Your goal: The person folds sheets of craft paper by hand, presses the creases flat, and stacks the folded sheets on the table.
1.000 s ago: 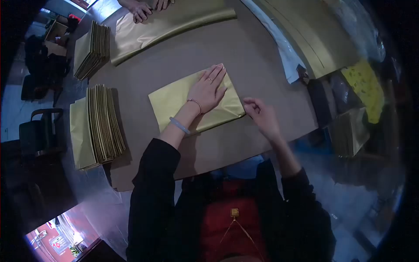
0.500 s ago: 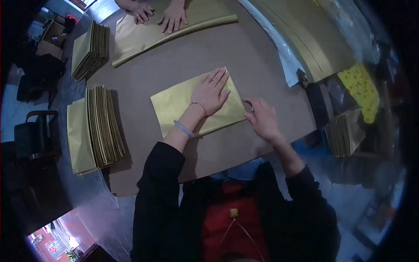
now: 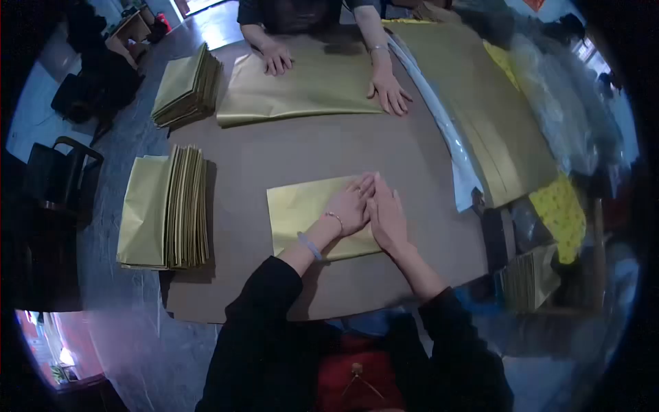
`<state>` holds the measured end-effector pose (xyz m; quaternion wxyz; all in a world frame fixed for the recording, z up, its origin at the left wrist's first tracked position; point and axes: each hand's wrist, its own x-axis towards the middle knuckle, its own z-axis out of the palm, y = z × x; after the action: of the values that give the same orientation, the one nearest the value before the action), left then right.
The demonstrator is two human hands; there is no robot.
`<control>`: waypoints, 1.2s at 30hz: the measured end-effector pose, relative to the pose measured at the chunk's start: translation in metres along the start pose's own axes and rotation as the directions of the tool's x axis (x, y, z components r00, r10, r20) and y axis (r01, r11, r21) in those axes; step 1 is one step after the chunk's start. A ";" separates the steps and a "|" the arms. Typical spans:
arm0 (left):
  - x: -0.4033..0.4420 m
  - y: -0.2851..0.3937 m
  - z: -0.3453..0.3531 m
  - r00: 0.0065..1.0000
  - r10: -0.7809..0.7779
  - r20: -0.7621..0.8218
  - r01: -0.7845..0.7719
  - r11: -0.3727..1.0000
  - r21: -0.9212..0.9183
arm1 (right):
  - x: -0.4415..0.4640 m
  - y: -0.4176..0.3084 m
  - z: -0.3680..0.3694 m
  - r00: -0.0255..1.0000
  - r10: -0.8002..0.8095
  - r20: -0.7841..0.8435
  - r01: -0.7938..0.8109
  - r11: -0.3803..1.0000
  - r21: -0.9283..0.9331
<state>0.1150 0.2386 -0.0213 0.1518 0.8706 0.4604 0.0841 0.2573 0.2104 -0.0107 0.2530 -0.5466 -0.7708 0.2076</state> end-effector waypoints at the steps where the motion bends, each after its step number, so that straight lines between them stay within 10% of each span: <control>1: -0.001 -0.002 0.004 0.999 0.017 -0.040 -0.016 1.000 0.010 | 0.000 0.001 0.001 0.999 -0.039 -0.010 0.039 0.999 -0.009; 6: -0.004 0.000 0.001 0.999 0.027 -0.028 -0.027 1.000 -0.007 | -0.002 0.004 0.004 0.999 -0.027 -0.027 0.019 0.961 -0.274; 25: -0.003 -0.003 0.015 0.996 -0.011 -0.086 0.017 0.998 0.066 | -0.003 0.010 0.013 0.999 -0.027 -0.026 0.017 0.951 -0.310; 36: -0.015 0.017 0.016 0.897 -0.405 -0.174 0.416 0.909 0.025 | 0.002 0.024 0.024 0.992 -0.120 0.042 0.128 0.920 -0.370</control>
<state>0.1245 0.2142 -0.0307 0.1004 0.7482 0.6469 0.1078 0.2595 0.2189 -0.0429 0.1502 -0.5328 -0.8315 0.0465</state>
